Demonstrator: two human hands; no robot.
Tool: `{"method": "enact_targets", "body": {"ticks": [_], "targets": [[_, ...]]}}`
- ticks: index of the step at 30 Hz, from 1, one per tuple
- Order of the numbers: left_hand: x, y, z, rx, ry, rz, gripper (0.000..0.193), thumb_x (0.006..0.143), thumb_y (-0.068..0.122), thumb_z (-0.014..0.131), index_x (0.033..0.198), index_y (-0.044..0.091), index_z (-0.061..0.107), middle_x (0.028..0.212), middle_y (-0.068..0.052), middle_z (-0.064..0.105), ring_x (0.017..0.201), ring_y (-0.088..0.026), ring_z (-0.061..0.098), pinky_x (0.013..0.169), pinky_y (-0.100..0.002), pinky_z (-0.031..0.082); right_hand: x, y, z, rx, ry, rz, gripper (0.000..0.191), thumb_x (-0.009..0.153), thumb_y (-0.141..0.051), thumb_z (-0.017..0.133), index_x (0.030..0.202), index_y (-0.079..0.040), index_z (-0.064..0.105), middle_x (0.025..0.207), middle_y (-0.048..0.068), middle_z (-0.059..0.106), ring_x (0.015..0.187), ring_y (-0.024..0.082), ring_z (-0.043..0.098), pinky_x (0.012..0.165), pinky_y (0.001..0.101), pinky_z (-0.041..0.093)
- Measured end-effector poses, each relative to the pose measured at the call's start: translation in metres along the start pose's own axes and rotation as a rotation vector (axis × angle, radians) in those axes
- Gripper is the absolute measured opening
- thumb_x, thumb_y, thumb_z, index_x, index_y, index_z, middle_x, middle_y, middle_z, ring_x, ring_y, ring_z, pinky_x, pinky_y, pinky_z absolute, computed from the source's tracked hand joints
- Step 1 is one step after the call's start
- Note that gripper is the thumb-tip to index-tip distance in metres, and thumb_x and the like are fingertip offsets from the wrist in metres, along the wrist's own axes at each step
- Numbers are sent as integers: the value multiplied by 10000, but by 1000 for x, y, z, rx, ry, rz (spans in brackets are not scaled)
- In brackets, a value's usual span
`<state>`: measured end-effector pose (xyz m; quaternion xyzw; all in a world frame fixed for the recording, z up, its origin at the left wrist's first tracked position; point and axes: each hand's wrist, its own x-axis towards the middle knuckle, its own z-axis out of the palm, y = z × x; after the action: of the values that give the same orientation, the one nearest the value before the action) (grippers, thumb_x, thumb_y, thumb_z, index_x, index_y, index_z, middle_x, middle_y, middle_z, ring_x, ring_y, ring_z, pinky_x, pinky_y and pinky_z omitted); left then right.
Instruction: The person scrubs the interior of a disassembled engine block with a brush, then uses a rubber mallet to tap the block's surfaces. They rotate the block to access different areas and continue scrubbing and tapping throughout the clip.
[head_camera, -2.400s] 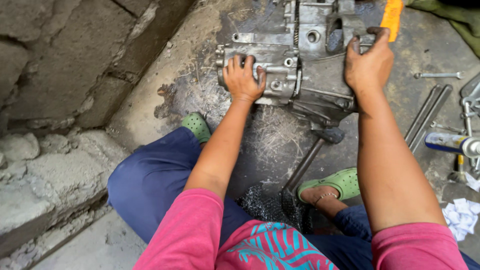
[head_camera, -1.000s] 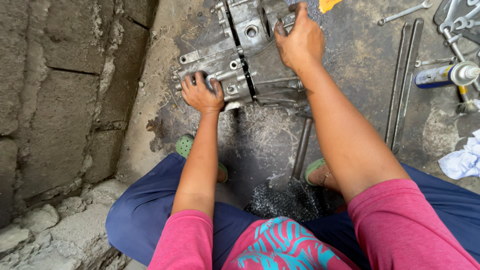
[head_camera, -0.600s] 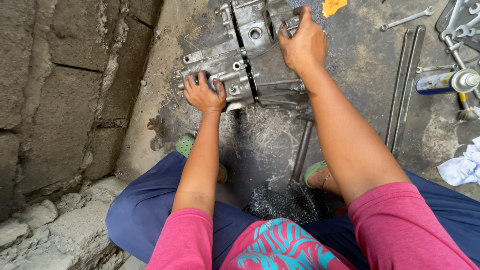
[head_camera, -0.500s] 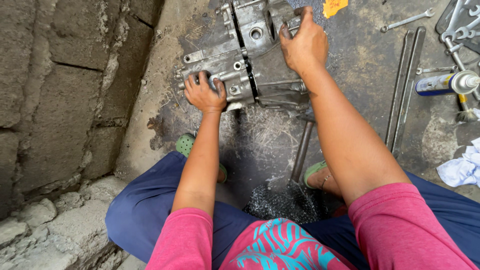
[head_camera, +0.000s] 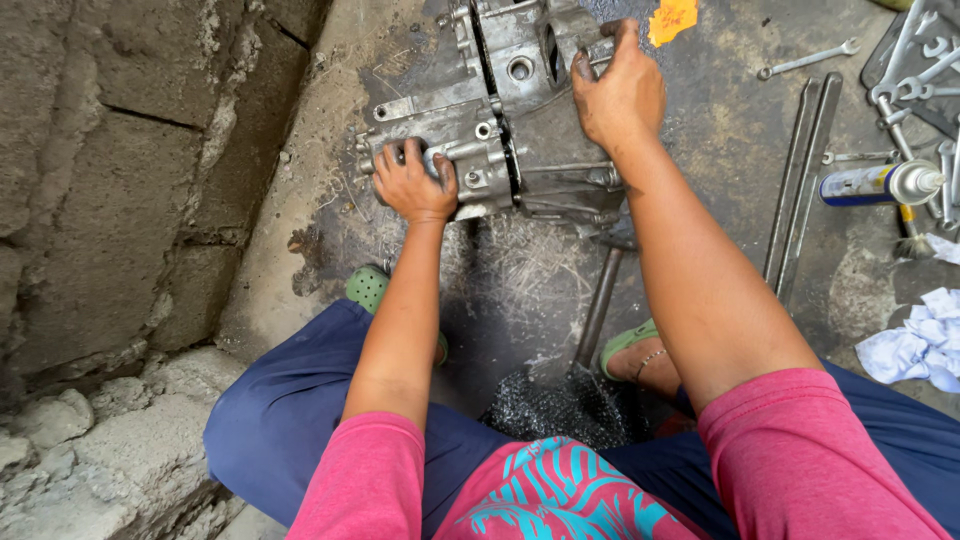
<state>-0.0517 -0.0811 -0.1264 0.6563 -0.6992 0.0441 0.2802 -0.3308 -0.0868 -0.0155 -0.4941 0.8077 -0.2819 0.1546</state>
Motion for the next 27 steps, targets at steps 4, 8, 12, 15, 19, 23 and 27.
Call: {"method": "enact_targets", "body": {"ticks": [4,8,12,15,19,23,27], "targets": [[1,0,-1,45,47,32,350,824,396,624,1057,137,655,1142,-194,565,1117,-387,517,887,-517,408,1,0,1,9,10,-7,433,938,-343,739,1261,-126,550,1041,233,723,978,472,669,830,544,513],[3,1,-2,3,-7,3,358,789,385,643,1047,137,654,1122,-188,575,1089,-386,521,879,-521,407,3,0,2,-5,-1,11,431,942,-364,732,1262,-131,560,1037,241,721,981,473,667,840,542,516],[3,2,-2,-12,2,-1,355,796,393,659,1044,139,653,1125,-185,580,1103,-392,524,888,-529,403,5,-1,1,-5,15,6,440,934,-379,735,1259,-135,567,1040,244,721,978,471,669,841,537,522],[3,3,-2,0,6,-9,361,802,396,663,1053,136,660,1130,-188,577,1107,-397,523,891,-537,400,4,-6,1,-23,20,26,445,923,-391,736,1252,-145,567,1028,242,721,966,470,671,831,543,519],[7,2,-2,40,25,33,375,791,404,657,1063,146,671,1152,-211,568,1111,-407,516,898,-534,399,2,-12,1,-42,19,70,442,954,-391,718,1283,-147,552,998,258,718,948,489,662,820,568,505],[12,0,-4,-26,-34,10,397,764,405,656,1049,131,682,1124,-216,577,1097,-415,525,884,-541,399,1,-9,4,-24,21,77,444,921,-374,723,1259,-141,554,977,273,711,923,490,666,816,559,511],[10,-4,-7,-27,-102,1,372,846,379,642,1111,123,691,1179,-226,580,1145,-423,514,932,-557,400,1,2,10,-4,44,-13,428,940,-347,733,1241,-96,560,981,282,711,925,500,662,805,558,510]]}}
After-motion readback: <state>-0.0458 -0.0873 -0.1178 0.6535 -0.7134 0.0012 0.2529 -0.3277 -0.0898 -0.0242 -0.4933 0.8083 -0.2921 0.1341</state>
